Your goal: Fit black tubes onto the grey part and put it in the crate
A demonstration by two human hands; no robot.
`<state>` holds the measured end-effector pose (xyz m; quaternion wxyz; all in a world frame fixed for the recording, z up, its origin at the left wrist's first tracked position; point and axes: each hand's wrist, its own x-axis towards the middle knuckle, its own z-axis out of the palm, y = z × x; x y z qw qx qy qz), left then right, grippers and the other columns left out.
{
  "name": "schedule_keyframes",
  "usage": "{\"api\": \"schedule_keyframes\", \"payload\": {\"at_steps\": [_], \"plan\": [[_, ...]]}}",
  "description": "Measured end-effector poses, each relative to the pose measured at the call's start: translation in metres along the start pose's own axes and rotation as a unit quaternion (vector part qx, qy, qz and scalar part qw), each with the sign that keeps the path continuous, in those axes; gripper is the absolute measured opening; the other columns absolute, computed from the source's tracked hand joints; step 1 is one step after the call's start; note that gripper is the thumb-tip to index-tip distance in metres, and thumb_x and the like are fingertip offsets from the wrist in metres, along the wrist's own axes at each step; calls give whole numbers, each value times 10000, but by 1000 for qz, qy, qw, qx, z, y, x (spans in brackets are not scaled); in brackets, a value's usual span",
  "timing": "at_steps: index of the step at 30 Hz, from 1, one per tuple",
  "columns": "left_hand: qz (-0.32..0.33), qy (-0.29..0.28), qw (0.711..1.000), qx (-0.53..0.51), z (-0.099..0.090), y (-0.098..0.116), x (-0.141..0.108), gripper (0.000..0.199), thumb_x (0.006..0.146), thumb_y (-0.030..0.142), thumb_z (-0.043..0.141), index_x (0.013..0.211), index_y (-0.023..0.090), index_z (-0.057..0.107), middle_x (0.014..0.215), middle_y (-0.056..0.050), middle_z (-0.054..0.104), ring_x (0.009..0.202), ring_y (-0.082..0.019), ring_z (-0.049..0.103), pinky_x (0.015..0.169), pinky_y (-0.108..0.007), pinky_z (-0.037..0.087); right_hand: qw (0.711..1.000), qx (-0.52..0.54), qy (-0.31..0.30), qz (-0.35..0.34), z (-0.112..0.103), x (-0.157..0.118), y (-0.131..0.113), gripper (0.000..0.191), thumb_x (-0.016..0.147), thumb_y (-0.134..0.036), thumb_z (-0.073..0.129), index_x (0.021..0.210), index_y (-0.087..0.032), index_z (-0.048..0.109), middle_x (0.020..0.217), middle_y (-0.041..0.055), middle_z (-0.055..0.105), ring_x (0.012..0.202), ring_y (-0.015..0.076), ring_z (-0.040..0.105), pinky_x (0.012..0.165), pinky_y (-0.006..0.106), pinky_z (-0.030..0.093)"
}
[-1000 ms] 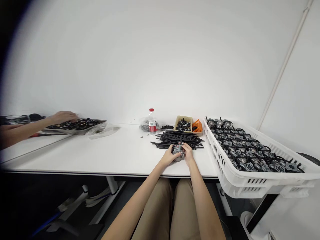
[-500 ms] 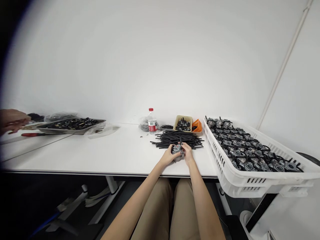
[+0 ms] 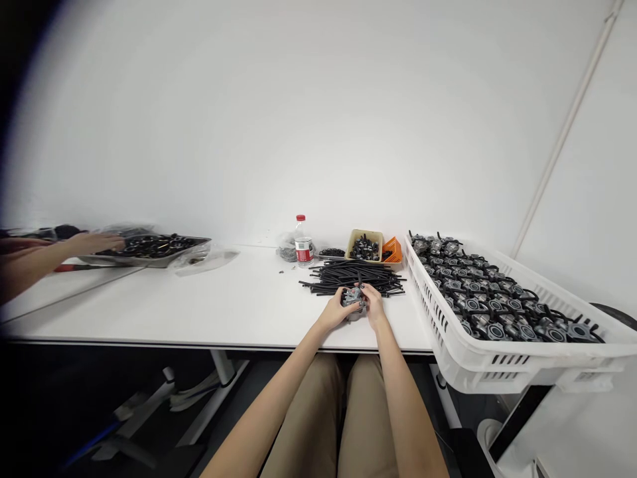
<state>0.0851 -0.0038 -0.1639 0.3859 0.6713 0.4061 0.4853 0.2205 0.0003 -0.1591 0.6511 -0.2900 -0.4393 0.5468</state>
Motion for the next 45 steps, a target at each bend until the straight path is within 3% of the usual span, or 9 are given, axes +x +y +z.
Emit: {"api": "schedule_keyframes", "payload": {"at_steps": [45], "plan": [[-4, -1, 1000, 12, -1, 5, -3, 443, 677, 462, 705, 952, 190, 489, 899, -38, 640, 850, -217, 608, 786, -333, 483, 1000, -18, 16, -2, 0, 2, 0, 361, 596, -412, 719, 860, -166, 712, 810, 56, 651, 750, 224, 580, 643, 274, 457]]}}
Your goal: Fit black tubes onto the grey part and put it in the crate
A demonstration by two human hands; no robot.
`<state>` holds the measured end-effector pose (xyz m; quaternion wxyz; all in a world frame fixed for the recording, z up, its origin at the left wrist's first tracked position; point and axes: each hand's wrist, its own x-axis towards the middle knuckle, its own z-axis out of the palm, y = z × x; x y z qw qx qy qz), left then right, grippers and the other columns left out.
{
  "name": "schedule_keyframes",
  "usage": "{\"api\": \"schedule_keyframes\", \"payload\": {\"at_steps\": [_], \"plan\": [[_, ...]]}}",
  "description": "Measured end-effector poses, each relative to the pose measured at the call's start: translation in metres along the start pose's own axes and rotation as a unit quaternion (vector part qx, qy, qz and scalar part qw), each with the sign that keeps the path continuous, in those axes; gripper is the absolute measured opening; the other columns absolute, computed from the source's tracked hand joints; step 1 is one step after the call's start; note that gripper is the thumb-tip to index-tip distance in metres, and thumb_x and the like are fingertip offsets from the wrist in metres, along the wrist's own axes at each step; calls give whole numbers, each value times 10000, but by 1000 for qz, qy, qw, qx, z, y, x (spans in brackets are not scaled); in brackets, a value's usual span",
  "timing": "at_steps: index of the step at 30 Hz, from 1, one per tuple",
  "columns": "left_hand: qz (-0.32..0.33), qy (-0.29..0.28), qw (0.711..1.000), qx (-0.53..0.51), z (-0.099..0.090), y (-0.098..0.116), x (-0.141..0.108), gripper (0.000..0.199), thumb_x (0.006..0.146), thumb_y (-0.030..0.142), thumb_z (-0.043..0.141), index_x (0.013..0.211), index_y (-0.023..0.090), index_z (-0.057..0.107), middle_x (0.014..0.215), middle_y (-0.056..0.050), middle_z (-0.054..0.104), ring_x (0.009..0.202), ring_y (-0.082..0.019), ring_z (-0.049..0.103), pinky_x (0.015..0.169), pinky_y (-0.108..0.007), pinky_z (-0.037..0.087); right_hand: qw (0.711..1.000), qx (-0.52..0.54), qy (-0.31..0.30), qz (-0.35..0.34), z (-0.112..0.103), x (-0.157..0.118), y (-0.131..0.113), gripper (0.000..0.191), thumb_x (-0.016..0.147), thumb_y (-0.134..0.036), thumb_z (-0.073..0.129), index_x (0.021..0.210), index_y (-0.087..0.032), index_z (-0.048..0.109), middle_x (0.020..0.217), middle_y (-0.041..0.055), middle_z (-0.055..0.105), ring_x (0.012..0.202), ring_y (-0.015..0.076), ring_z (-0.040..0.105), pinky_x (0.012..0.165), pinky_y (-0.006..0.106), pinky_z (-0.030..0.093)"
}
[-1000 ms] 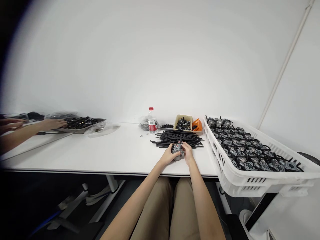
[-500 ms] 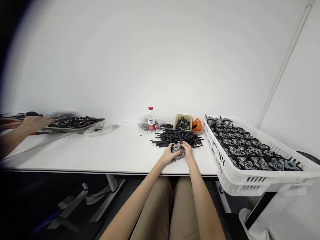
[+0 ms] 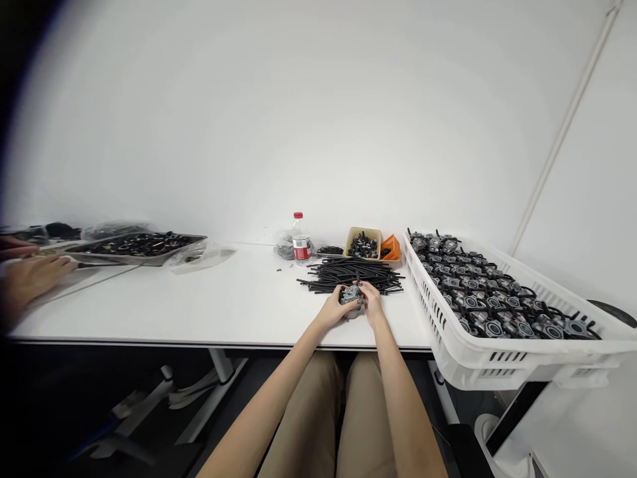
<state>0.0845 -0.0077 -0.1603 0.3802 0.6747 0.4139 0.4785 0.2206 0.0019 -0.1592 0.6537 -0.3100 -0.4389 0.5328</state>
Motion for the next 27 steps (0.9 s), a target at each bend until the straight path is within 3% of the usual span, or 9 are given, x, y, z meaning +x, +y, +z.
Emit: {"api": "schedule_keyframes", "payload": {"at_steps": [6, 13, 20, 24, 27], "plan": [[4, 0, 1000, 0, 0, -2, 1, 460, 678, 477, 706, 966, 191, 488, 957, -55, 639, 902, -230, 604, 819, -348, 476, 1000, 4, 8, -4, 1, -1, -1, 397, 594, -367, 737, 935, -166, 717, 829, 63, 658, 751, 224, 589, 647, 281, 468], [0, -4, 1000, -9, 1, -3, 1, 502, 659, 502, 718, 968, 188, 478, 938, -56, 640, 883, -227, 607, 780, -336, 487, 1000, 2, 18, -23, -1, 1, 2, 339, 588, -330, 747, 884, -166, 730, 901, 66, 647, 812, 225, 581, 641, 270, 472], [-4, 0, 1000, -4, 0, 3, 1, 495, 652, 489, 712, 965, 181, 483, 891, -59, 646, 834, -228, 608, 776, -353, 486, 998, 17, 37, -47, -1, 5, 4, 281, 539, -317, 786, 777, -180, 724, 1189, 74, 544, 1045, 263, 520, 743, 273, 484], [0, -3, 1000, -2, 0, 3, 1, 486, 652, 476, 707, 965, 180, 481, 888, -54, 643, 829, -226, 606, 779, -355, 482, 998, 30, 39, -40, -3, 5, 5, 289, 515, -307, 800, 765, -186, 722, 1185, 58, 545, 985, 239, 544, 714, 254, 482], [2, -4, 1000, 0, -1, 2, 1, 493, 649, 476, 710, 970, 180, 482, 893, -54, 639, 835, -225, 603, 787, -355, 479, 999, 40, 24, -25, -2, 3, 4, 321, 540, -307, 802, 827, -189, 721, 1043, 59, 613, 856, 207, 577, 662, 246, 478]]}}
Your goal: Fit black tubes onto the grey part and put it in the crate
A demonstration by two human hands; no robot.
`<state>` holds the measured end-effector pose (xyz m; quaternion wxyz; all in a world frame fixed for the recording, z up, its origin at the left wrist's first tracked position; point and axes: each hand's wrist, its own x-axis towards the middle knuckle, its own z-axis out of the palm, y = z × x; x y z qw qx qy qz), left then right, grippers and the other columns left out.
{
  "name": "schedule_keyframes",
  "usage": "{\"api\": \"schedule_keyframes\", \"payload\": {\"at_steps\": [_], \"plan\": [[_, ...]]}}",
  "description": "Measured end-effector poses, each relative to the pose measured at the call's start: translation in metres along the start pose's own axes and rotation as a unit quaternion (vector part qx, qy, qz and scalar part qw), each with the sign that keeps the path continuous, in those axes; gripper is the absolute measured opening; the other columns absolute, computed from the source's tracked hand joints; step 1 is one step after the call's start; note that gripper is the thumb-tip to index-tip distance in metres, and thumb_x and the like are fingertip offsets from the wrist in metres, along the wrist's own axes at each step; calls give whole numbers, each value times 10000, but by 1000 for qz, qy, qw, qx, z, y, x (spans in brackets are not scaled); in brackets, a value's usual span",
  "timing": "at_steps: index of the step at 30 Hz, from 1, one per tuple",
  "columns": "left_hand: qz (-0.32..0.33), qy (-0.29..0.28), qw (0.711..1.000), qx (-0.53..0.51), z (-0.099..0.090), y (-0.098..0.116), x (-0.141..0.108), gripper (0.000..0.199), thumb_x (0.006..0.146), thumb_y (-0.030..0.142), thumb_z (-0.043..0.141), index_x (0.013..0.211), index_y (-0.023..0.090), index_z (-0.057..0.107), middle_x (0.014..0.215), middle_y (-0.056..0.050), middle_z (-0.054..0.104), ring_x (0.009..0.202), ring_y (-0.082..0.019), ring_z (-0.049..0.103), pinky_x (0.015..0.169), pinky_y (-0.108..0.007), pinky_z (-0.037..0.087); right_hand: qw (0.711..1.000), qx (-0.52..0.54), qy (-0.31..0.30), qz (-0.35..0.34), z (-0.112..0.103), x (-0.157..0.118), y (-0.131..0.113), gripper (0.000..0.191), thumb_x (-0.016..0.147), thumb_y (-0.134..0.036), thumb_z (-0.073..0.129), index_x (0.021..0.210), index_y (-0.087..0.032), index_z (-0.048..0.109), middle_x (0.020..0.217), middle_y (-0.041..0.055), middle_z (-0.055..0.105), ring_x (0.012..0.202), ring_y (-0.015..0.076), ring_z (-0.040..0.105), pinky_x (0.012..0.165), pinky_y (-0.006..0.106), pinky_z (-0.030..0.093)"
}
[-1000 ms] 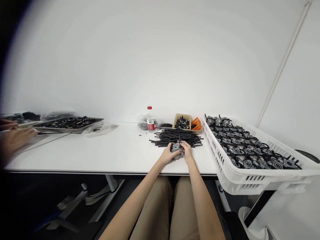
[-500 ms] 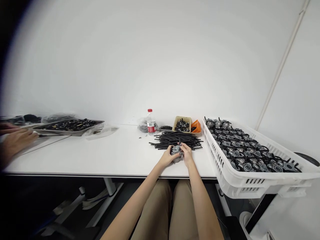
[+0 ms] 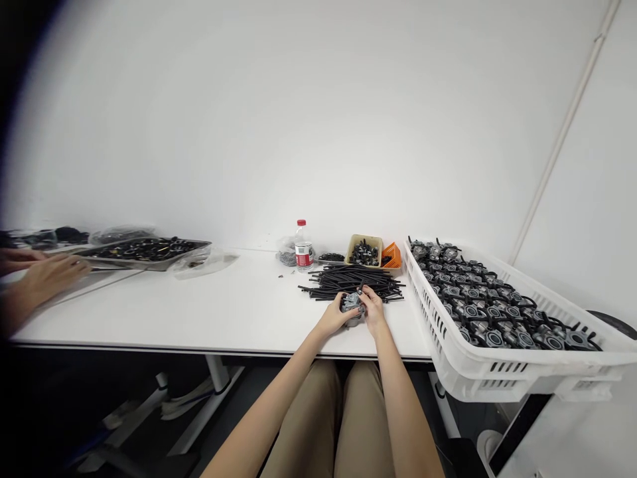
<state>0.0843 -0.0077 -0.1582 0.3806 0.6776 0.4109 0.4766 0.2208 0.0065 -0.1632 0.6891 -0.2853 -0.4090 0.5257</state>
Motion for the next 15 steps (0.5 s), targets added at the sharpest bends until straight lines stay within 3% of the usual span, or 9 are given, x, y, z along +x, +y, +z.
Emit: {"api": "schedule_keyframes", "payload": {"at_steps": [2, 11, 15], "plan": [[-1, -1, 1000, 1, 0, -1, 0, 499, 649, 485, 709, 973, 181, 482, 891, -53, 637, 835, -227, 601, 781, -354, 479, 1000, 6, -13, 7, 1, -2, -2, 336, 562, -306, 801, 867, -191, 718, 970, 57, 637, 808, 197, 583, 643, 243, 476], [-10, -6, 1000, -9, 1, -4, 1, 515, 651, 507, 703, 978, 182, 471, 897, -53, 630, 815, -218, 595, 725, -329, 484, 998, 42, -44, 12, 4, -8, -10, 522, 606, -250, 801, 1106, -251, 652, 1070, 25, 616, 885, 180, 584, 688, 221, 493], [-3, -8, 1000, -16, 1, -6, 2, 492, 644, 489, 709, 943, 188, 460, 913, -44, 629, 834, -208, 592, 736, -313, 479, 996, 71, -54, 21, 2, -8, -11, 559, 588, -202, 824, 1107, -264, 627, 1080, 15, 607, 877, 158, 585, 685, 194, 494]]}}
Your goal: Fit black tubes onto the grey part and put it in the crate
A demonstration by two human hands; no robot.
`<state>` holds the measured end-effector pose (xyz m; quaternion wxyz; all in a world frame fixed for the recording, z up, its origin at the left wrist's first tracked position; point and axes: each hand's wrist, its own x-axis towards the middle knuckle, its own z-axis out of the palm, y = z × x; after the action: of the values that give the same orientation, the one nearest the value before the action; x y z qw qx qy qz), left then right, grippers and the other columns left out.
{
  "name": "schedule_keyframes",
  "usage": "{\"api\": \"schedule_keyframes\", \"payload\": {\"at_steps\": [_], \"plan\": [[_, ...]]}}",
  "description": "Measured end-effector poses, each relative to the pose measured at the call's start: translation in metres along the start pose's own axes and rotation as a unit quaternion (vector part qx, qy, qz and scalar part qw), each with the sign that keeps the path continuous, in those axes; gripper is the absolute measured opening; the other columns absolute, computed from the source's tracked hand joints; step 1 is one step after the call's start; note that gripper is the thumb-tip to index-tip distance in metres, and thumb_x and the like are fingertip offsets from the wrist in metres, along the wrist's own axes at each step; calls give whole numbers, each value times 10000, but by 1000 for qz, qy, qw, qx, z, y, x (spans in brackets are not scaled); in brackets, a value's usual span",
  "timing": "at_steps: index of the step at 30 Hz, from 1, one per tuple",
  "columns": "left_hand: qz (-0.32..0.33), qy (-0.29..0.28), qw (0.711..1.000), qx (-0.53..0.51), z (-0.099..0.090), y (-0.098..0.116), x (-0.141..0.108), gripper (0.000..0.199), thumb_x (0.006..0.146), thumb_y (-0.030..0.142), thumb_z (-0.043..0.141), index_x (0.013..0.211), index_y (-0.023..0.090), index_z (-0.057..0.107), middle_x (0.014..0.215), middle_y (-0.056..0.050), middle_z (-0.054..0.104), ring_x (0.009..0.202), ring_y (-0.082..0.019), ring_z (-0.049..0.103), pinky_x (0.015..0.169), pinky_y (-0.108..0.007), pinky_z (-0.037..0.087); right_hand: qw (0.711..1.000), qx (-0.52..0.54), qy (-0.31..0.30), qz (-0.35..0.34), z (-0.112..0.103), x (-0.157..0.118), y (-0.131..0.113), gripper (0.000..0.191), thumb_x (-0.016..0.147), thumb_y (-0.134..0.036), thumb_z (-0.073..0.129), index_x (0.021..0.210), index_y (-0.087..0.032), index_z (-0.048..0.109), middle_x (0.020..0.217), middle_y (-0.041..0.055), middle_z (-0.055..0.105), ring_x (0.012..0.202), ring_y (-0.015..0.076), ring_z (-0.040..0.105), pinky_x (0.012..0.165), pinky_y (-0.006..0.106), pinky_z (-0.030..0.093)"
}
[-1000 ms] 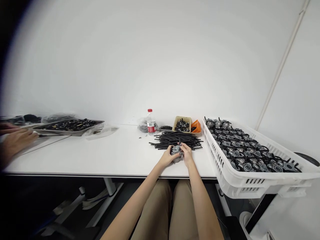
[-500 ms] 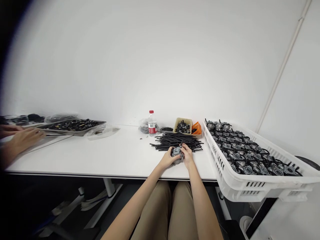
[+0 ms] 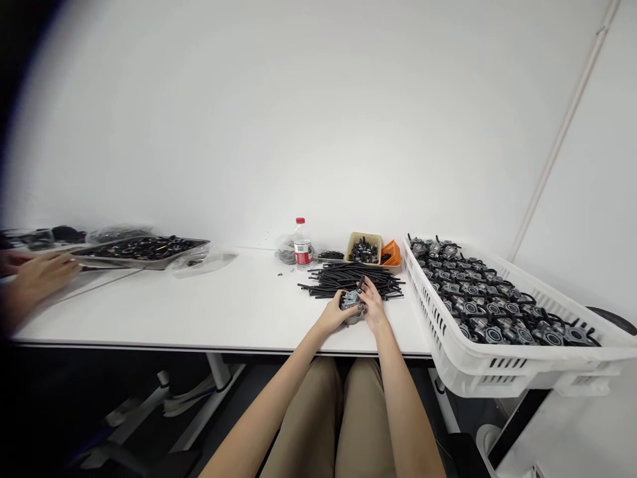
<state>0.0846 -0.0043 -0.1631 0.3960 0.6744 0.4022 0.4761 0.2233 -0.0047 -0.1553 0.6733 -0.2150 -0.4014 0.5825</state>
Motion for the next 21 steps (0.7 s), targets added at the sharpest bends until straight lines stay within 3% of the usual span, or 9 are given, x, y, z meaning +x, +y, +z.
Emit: {"api": "schedule_keyframes", "payload": {"at_steps": [15, 21], "plan": [[16, 8, 1000, 12, 0, 0, -1, 455, 680, 465, 702, 964, 191, 476, 917, -32, 641, 848, -202, 605, 760, -309, 476, 998, 36, 45, -37, 1, 0, -2, 518, 529, -111, 811, 968, -252, 576, 1009, -19, 611, 737, 105, 570, 546, 138, 434], [11, 13, 1000, 21, 0, 2, -1, 507, 657, 494, 723, 986, 198, 476, 904, -33, 647, 834, -217, 614, 770, -330, 479, 996, 57, 58, -26, -5, 3, -1, 332, 603, -172, 770, 888, -240, 613, 941, -34, 632, 623, 85, 526, 530, 152, 428]]}}
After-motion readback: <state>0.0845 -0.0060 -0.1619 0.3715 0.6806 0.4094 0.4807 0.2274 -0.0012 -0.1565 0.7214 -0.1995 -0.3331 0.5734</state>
